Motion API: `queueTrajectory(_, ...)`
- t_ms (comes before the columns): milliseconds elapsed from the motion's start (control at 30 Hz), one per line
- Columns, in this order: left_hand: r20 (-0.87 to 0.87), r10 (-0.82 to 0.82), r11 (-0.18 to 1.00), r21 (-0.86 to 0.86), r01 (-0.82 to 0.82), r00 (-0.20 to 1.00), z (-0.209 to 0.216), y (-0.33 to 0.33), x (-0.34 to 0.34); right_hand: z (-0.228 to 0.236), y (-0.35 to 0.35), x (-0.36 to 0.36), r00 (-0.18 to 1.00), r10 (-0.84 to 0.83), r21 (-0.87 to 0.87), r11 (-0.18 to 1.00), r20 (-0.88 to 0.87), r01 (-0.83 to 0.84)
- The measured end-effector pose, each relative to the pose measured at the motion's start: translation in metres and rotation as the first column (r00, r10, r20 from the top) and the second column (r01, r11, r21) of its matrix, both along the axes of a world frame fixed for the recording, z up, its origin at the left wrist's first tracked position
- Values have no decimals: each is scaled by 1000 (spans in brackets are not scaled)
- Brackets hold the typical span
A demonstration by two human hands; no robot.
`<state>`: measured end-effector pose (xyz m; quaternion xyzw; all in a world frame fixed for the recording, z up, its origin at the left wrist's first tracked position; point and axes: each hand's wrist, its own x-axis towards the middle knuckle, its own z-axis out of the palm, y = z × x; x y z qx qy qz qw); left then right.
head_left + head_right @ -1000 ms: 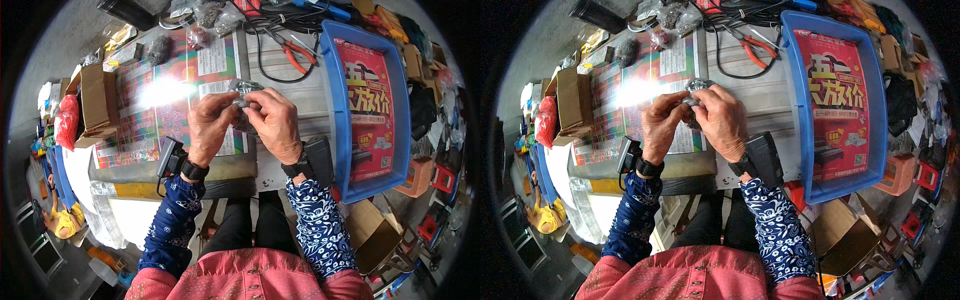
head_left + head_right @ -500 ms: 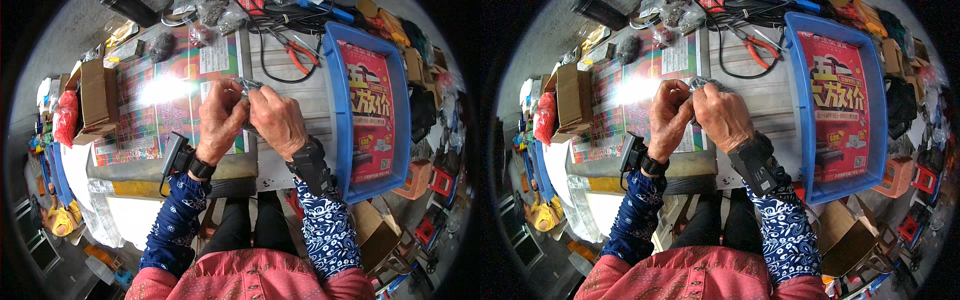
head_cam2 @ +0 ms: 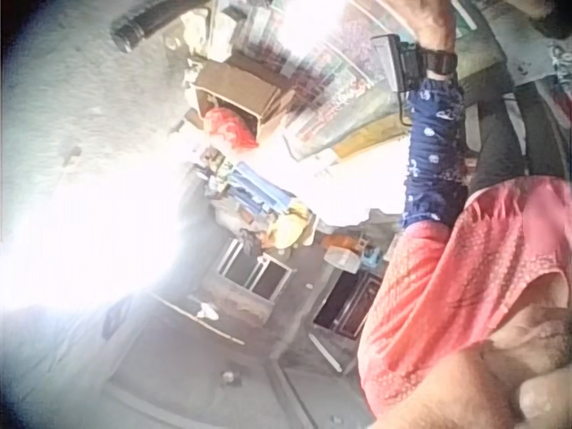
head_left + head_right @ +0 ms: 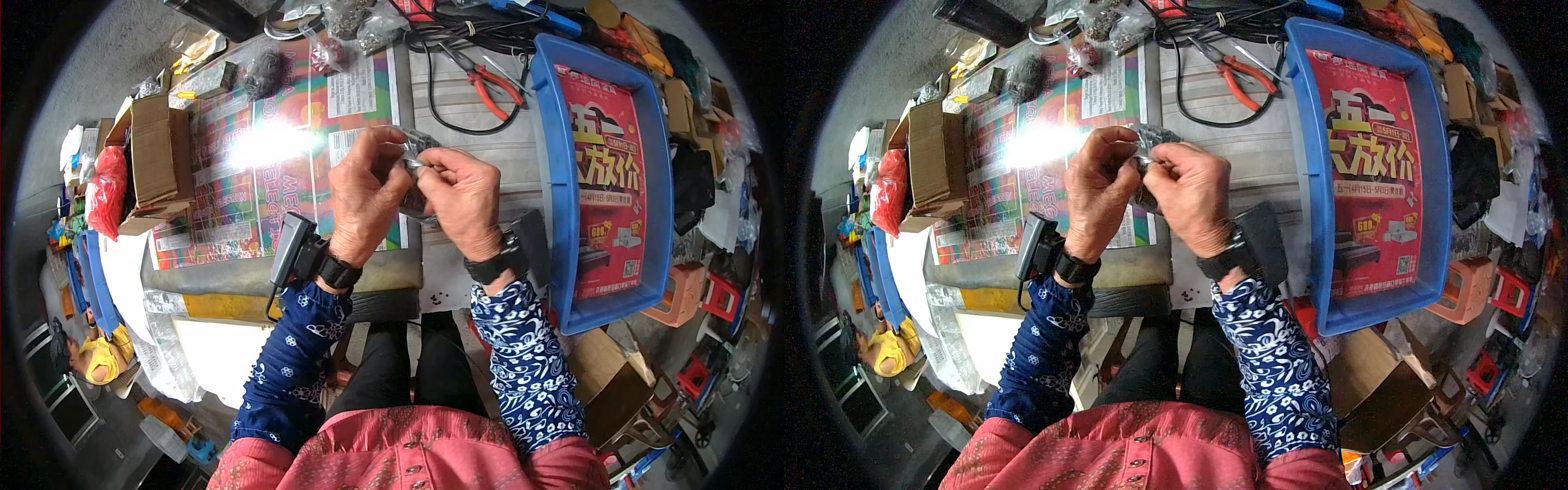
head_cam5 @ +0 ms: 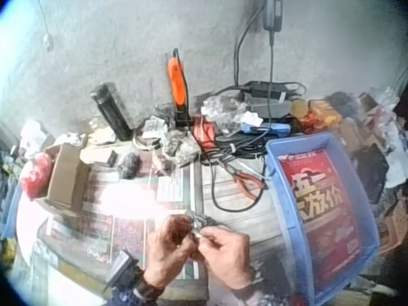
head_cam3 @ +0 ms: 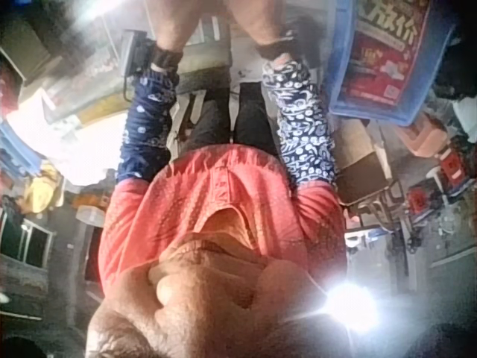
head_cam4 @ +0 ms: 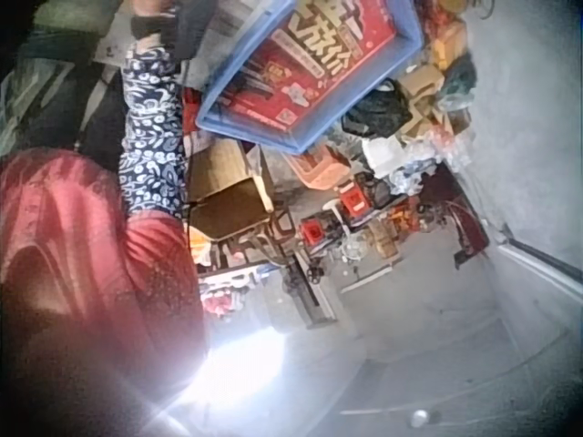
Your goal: The person opens a plastic bag of small metal connectors and uses pliers to crimp them onto the ends of short black wires. The person repeats this process for several wires, placing the finished pieces on the table.
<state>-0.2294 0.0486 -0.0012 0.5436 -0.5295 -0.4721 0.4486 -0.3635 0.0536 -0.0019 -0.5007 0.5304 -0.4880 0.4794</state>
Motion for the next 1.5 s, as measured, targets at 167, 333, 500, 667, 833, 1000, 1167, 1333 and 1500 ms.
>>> queueTrajectory(167,-368,69,983,182,-1,927,6,-2,0,8,0,-6,983,23,-90,995,-180,-40)
queueTrajectory(333,-291,101,984,167,-53,951,9,-2,-4,9,-3,-3,757,-49,-373,889,-652,-264)
queueTrajectory(500,-216,15,994,113,9,976,7,-4,-4,3,-7,-3,790,-85,-390,898,-608,-203)
queueTrajectory(667,-57,-21,999,27,23,998,5,-5,-1,-2,-4,-4,930,-91,-309,951,-357,-26)
queueTrajectory(833,94,3,998,-56,3,996,4,1,-6,-5,1,-1,986,-66,109,993,152,50)
queueTrajectory(1000,-145,93,989,125,-75,985,5,0,-8,-3,4,-1,991,-16,83,997,132,5)
queueTrajectory(1167,-191,95,992,103,-76,977,6,-2,-9,4,0,-5,794,-108,-404,896,-598,-183)
queueTrajectory(1333,-17,39,999,-28,-40,999,6,-4,-11,4,-2,-5,747,-113,-382,903,-655,-198)
queueTrajectory(1500,-1,34,999,-21,-34,999,6,0,-8,-5,-1,-4,956,-83,-236,972,-282,15)
